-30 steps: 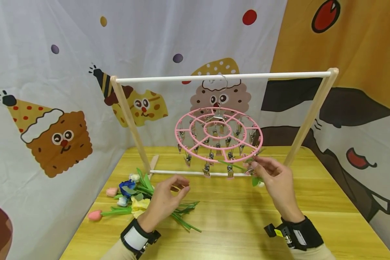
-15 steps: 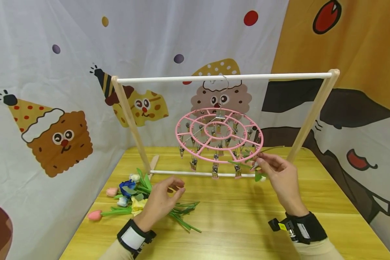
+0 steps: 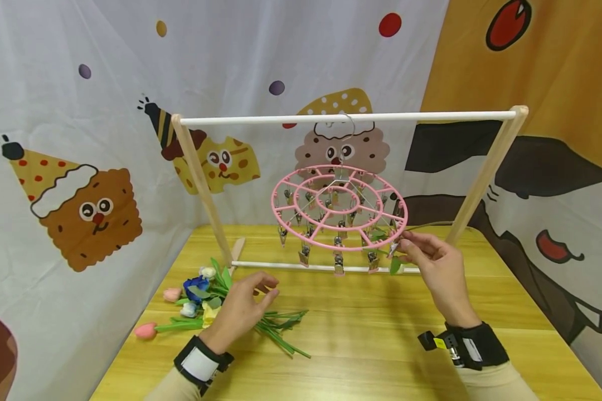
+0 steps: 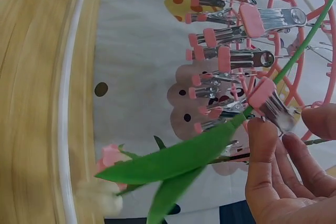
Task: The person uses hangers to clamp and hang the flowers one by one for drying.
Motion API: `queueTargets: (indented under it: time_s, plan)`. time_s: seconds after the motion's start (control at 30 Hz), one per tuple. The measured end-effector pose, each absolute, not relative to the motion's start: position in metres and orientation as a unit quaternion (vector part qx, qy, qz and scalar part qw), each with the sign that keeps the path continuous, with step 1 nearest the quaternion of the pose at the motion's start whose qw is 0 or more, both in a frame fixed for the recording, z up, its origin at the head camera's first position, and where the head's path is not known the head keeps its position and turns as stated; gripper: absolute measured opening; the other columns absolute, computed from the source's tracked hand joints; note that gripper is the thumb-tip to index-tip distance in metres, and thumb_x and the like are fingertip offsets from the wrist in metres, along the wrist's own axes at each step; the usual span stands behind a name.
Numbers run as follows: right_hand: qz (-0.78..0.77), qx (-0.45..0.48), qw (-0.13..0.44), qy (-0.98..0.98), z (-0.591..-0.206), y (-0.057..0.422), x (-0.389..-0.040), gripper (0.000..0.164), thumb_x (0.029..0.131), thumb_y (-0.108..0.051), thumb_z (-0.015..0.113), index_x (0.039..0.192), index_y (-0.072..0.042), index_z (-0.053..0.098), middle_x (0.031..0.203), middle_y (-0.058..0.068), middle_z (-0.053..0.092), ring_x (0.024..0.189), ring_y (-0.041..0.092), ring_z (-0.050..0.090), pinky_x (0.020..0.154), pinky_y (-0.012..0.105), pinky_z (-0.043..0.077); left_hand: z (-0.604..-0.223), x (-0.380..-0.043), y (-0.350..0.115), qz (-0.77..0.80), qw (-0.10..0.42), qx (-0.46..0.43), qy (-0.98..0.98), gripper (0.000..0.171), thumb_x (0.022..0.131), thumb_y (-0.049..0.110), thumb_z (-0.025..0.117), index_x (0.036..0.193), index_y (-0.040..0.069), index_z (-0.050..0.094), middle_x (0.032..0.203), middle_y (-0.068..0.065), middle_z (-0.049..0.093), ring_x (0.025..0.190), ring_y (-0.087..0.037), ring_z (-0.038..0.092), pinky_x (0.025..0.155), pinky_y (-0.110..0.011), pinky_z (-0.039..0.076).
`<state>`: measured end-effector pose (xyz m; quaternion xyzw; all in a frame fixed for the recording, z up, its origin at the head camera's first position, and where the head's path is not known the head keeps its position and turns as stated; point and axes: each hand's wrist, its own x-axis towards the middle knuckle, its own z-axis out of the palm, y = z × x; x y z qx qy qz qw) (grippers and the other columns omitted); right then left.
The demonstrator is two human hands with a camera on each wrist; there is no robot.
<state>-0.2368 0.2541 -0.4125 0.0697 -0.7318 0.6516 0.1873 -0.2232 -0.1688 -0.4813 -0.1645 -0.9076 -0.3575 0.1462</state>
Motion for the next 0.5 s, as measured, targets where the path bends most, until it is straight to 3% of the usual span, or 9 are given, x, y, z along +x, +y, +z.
queueTargets:
  time_s: [0.2,0.5]
  plan:
    - [0.657,0.070,0.196,-0.725,-0.418,0.257,-0.232,0.042,0.113,-0.017,0.080,0.146,0.008,0.073,0.119,-0.009,0.090,0.106,0.006,0.088,0.090,0.023,0.071,-0.483,-0.225,-0.176,-0.340,0.140,-0.179,-0.912,0.014,0.107,0.017,0.088,0.119,0.022,0.083,0.117,-0.003,0.087,0.102,-0.021,0.083,0.095,-0.055,0.071]
    - [0.541,0.056,0.258,-0.799,-0.431,0.251,-0.208,0.029,0.111,-0.013,0.083,0.139,-0.007,0.083,0.123,-0.014,0.086,0.102,-0.006,0.081,0.090,0.011,0.065,-0.486,-0.224,-0.191,-0.302,0.130,-0.205,-0.922,0.014,0.105,0.015,0.089,0.117,0.020,0.083,0.116,-0.003,0.087,0.103,-0.024,0.082,0.089,-0.047,0.071]
